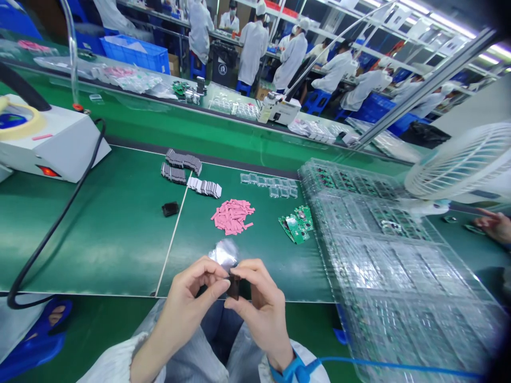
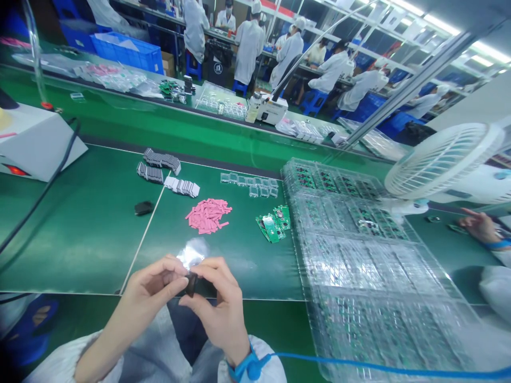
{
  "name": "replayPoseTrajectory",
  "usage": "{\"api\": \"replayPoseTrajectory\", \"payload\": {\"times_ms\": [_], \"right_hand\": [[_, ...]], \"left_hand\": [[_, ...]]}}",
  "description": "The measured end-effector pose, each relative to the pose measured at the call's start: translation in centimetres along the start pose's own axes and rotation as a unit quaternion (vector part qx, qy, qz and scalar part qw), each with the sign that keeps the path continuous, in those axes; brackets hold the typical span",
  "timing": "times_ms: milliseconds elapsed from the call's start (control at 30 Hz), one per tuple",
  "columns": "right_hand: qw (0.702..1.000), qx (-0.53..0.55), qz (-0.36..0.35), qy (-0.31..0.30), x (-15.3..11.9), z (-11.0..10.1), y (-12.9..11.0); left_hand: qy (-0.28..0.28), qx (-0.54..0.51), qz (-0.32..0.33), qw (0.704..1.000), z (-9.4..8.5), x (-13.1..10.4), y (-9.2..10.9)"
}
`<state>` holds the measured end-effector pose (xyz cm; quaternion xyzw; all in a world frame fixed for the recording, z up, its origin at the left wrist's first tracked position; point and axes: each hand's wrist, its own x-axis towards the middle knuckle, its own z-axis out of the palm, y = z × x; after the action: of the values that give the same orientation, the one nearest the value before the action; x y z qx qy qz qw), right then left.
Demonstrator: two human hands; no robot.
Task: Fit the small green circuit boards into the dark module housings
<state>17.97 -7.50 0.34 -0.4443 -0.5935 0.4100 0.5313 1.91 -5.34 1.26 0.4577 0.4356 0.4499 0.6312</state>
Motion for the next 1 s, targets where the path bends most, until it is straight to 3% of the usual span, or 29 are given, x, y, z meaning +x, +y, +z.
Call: {"api": "replayPoseTrajectory", "payload": {"times_ms": [300, 1000], "right_hand": [[0.999, 0.045, 0.021, -0.001, -0.1, 0.0, 0.0], [0.997, 0.063, 0.025, -0.031, -0.4, 0.1, -0.3]], "left_hand": [[0.007, 0.013, -0.013, 1.0, 0.0, 0.2, 0.2], [-0.053, 0.003, -0.077, 0.996, -0.9, 0.5, 0.7]]}}
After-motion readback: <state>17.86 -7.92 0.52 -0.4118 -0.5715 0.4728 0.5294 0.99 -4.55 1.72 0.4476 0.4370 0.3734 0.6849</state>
